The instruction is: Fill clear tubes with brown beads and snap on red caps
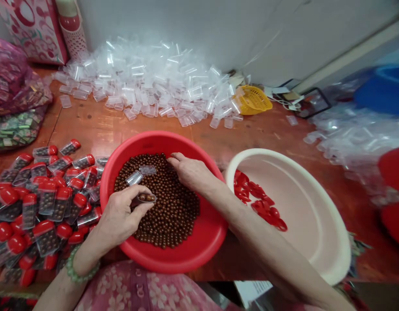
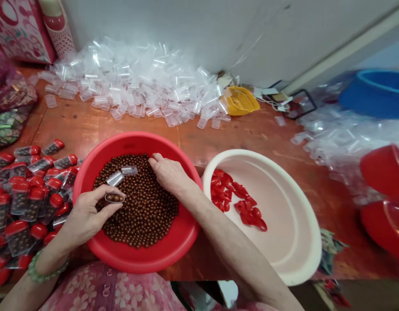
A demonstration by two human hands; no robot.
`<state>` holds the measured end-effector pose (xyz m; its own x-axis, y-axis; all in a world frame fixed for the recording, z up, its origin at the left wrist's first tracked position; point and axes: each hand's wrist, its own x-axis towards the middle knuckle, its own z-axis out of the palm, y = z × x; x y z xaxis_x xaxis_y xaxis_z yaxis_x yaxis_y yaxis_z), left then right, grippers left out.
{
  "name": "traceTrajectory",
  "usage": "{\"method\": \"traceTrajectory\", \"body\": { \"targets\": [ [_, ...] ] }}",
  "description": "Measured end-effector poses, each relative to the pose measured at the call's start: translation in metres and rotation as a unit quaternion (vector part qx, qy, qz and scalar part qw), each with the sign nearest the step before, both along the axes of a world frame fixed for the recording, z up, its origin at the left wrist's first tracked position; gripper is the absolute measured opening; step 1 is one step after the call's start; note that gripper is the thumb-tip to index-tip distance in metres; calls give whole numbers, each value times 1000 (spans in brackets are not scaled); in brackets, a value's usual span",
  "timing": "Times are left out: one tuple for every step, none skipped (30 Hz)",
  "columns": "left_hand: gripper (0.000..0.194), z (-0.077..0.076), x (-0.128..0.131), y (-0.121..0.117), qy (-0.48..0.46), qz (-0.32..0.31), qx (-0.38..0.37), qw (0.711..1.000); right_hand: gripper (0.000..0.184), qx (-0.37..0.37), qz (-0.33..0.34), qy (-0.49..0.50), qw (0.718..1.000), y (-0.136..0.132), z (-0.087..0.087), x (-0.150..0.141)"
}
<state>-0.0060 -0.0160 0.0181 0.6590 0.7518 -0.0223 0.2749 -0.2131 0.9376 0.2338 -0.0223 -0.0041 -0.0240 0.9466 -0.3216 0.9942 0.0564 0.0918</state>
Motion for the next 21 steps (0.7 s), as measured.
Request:
{"method": "traceTrajectory", "body": {
  "targets": [
    [12, -2, 0, 0, 2, 8, 7, 1000, 38, -15, 4, -17, 1000, 4, -2, -4],
    [12, -4, -1, -1, 3, 9, 12, 1000, 36, -28, 6, -29, 999, 7, -3, -8],
    [12, -6, -1, -1, 4, 4, 14, 1000, 34, -35, 7, -35, 999, 8, -5, -11],
    [12, -7, -2, -2, 5, -4, 15, 1000, 33, -39, 9, -39, 998, 9, -7, -14],
    [12, -8, -3, -2, 3, -10, 15, 1000, 32, -43, 13, -43, 998, 8, -8, -17],
    [12, -8, -3, -2, 1, -13, 13, 1000, 31, -46, 16, -47, 998, 7, -9, -19],
    [13, -9, -4, -2, -2, -14, 11, 1000, 31, -48, 19, -50, 997, 6, -10, -21],
    [13, -9, -4, -2, -5, -15, 8, 1000, 31, -49, 21, -53, 997, 5, -10, -23],
    [13, -9, -4, -2, -8, -17, 4, 1000, 31, -49, 24, -55, 997, 3, -10, -25],
    [13, -9, -5, -1, -10, -19, 1, 1000, 30, -49, 29, -54, 997, 2, -9, -29],
    [12, -9, -5, -1, -11, -20, -3, 1000, 29, -48, 37, -52, 997, 0, -8, -33],
    [12, -9, -5, 0, -10, -21, -5, 1000, 29, -46, 47, -48, 997, -1, -5, -39],
    [13, -8, -5, 0, -11, -20, -5, 1000, 28, -45, 59, -42, 996, -3, -2, -46],
    [13, -8, -5, 0, -12, -18, -6, 1000, 27, -44, 71, -33, 996, -6, 1, -54],
    [13, -8, -5, 0, -15, -16, -5, 1000, 26, -41, 84, -20, 995, -8, 5, -61],
    [12, -7, -5, 0, -17, -16, -4, 1000, 26, -38, 103, 9, 994, -11, 8, -67],
    [12, -7, -5, 0, -17, -14, -2, 1000, 25, -29, 124, 56, 990, -13, 12, -71],
    [12, -7, -5, 0, -17, -10, -1, 1000, 25, -18, 139, 104, 985, -15, 14, -73],
    [11, -7, -5, 0, -15, -3, 1, 1000, 27, -3, 144, 147, 979, -16, 15, -72],
    [11, -7, -6, 0, -13, 4, 1, 1000, 29, 13, 131, 176, 976, -16, 15, -67],
    [11, -7, -6, 0, -13, 12, 0, 1000, 30, 26, 103, 185, 977, -15, 14, -60]
  ]
}}
